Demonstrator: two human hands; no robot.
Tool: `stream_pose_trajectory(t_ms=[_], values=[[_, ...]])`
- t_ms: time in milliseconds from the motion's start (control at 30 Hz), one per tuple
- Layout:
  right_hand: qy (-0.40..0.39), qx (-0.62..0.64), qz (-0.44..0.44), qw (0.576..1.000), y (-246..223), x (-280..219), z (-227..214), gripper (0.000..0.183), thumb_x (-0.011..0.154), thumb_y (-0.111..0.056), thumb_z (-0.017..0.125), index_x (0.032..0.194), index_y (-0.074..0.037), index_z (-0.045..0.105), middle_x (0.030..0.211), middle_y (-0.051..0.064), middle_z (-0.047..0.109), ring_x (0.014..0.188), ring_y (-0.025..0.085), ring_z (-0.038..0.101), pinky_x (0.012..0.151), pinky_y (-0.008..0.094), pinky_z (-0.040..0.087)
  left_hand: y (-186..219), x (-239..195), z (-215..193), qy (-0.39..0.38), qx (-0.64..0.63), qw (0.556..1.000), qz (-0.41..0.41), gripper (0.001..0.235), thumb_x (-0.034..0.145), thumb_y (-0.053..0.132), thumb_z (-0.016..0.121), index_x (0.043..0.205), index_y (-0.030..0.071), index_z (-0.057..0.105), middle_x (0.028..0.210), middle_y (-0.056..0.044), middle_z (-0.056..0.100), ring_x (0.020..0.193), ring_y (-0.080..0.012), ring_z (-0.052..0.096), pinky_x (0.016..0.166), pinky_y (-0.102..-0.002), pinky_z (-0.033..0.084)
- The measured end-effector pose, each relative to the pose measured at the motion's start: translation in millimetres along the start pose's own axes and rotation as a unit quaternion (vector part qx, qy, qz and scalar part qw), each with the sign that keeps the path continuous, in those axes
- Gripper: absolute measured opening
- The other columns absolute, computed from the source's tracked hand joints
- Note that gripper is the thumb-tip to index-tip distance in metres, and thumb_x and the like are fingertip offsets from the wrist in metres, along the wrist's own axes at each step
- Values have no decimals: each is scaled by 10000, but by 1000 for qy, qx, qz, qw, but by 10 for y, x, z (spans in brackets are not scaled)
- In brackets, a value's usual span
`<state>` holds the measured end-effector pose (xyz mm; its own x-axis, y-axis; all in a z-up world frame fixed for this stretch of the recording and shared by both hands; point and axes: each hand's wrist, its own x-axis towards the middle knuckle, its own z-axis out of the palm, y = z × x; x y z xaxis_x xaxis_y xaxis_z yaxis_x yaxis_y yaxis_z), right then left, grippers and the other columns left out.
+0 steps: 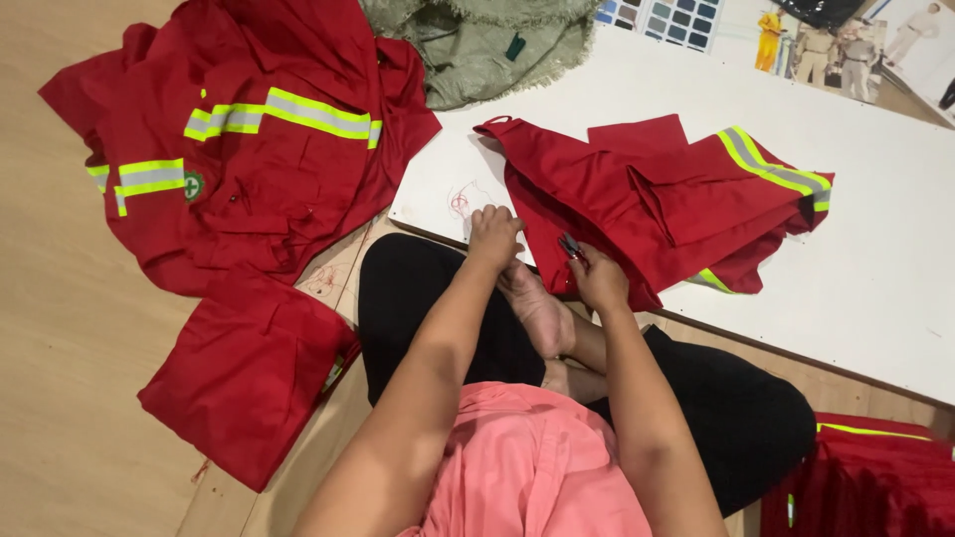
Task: Trimming loose threads from red workwear garments using a small hand tool while sitting on the floor.
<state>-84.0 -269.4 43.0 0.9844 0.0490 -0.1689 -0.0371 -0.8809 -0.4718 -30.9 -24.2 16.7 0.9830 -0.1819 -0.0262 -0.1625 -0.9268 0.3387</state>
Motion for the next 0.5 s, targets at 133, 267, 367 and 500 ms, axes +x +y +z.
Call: stream_pose_trajectory(t_ms=[133, 267, 367, 500], values=[[-1, -71, -5, 997, -175, -63, 3, 455, 983, -435, 616, 1413, -288, 640, 1195, 54, 732, 1116, 290, 708, 939, 459, 569, 36, 25, 165, -3, 35, 999, 32, 217, 788, 372, 817, 941, 227, 764, 1011, -26, 610, 1044, -255, 492, 926, -417, 350], [51, -199, -95, 974, -501, -202, -66, 466, 985, -380, 577, 1439, -280, 611, 1038, 57, 721, 865, 273, 760, 760, 440, 613, 10, 59, 277, 0, 42, 998, 44, 120, 896, 313, 691, 883, 199, 726, 877, -34, 658, 979, -246, 547, 877, -424, 358], [129, -260, -180, 940, -511, -158, 121, 403, 958, -322, 608, 1348, -246, 677, 879, 15, 693, 667, 204, 731, 603, 351, 592, -17, 46, 347, -46, 4, 999, 20, 132, 928, 320, 663, 940, 195, 705, 807, -36, 705, 925, -266, 611, 885, -427, 337], [168, -291, -209, 918, -448, -133, 295, 409, 913, -325, 648, 1310, -234, 690, 826, -31, 652, 606, 147, 698, 541, 303, 568, 139, -113, -115, -66, -40, 997, -6, 129, 934, 236, 660, 961, 142, 743, 860, -93, 720, 982, -300, 603, 941, -427, 349]])
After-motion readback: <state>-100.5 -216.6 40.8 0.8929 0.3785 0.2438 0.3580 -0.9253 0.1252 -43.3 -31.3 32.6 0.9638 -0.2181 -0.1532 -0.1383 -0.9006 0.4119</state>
